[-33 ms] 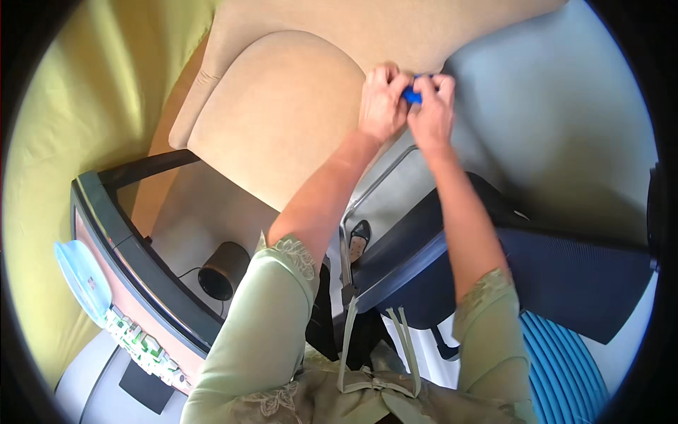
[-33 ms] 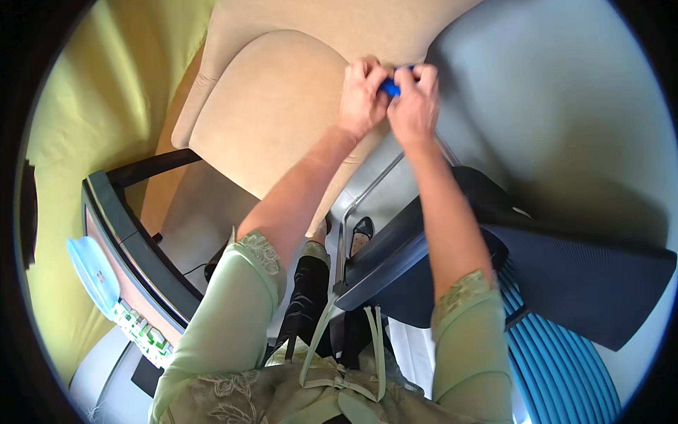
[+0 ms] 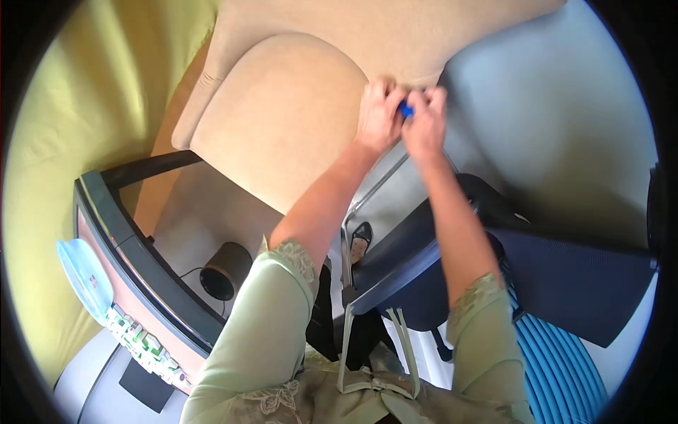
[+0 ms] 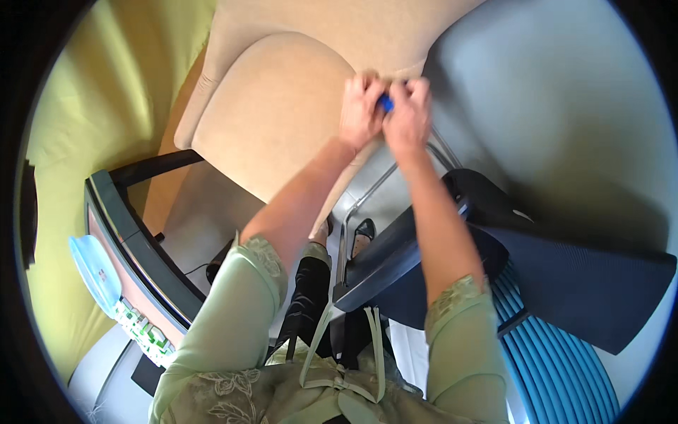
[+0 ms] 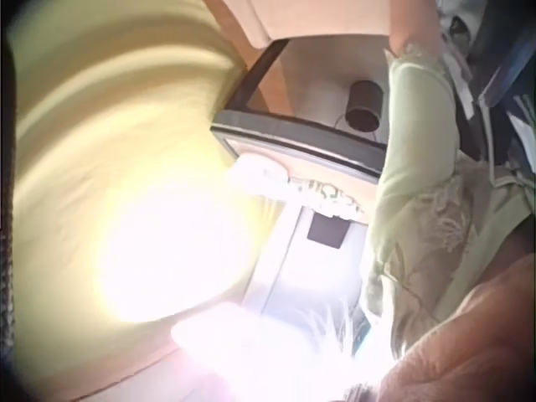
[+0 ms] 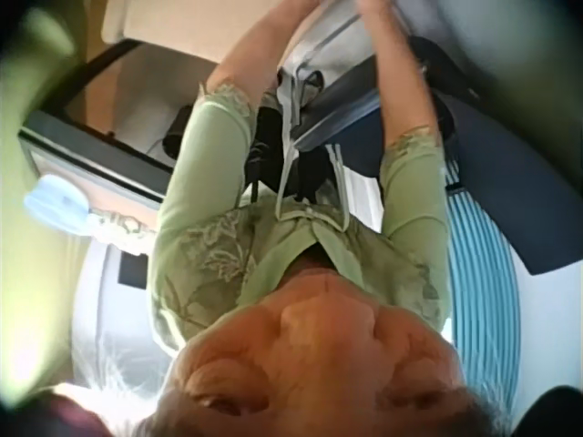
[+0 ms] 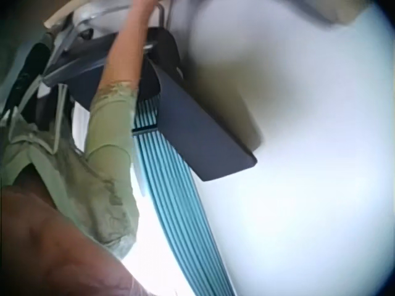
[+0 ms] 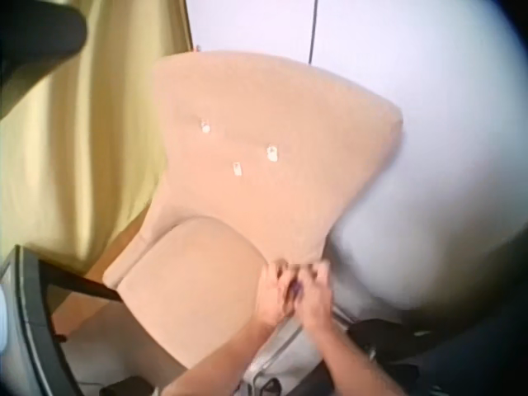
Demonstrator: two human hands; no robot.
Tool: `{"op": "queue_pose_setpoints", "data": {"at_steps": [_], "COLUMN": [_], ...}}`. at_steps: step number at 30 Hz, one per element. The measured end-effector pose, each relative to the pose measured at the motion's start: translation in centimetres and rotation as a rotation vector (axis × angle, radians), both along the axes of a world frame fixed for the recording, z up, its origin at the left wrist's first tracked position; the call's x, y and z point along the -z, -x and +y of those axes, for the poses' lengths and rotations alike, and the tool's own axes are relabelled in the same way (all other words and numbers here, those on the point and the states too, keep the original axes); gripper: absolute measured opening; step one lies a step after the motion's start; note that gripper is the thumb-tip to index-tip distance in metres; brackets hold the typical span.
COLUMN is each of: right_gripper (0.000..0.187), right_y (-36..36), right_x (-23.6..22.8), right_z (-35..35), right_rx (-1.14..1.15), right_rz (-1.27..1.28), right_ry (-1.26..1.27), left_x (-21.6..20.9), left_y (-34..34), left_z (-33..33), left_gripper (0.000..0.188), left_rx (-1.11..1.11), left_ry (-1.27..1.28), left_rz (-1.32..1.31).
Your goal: The person wipes chairs with a cloth, rinses and wrings the cloth in a water basin, and wipes the edges of a mahjong table before washing the cloth in the basin again.
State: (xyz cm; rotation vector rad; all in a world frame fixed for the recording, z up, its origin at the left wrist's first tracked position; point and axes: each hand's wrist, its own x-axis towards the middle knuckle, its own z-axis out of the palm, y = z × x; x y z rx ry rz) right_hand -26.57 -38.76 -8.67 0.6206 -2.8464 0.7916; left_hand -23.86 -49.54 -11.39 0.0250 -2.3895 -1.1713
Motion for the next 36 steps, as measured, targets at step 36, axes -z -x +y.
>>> {"op": "queue_pose_setpoints", "data": {"at_steps": [36], "right_gripper": [0.040], "right_y": [11.9], "right_x": [-27.3], "right_z": [-15.6], "right_rx": [0.149], "right_rz": [0.398], "right_ry": [0.164], "left_x": [-30.2], "left_y": [17.6], "left_z": [-17.6], "left_gripper": [0.037], "left_rx": [0.501], "left_ry": [0.296], "left_rz": [0.405]}}
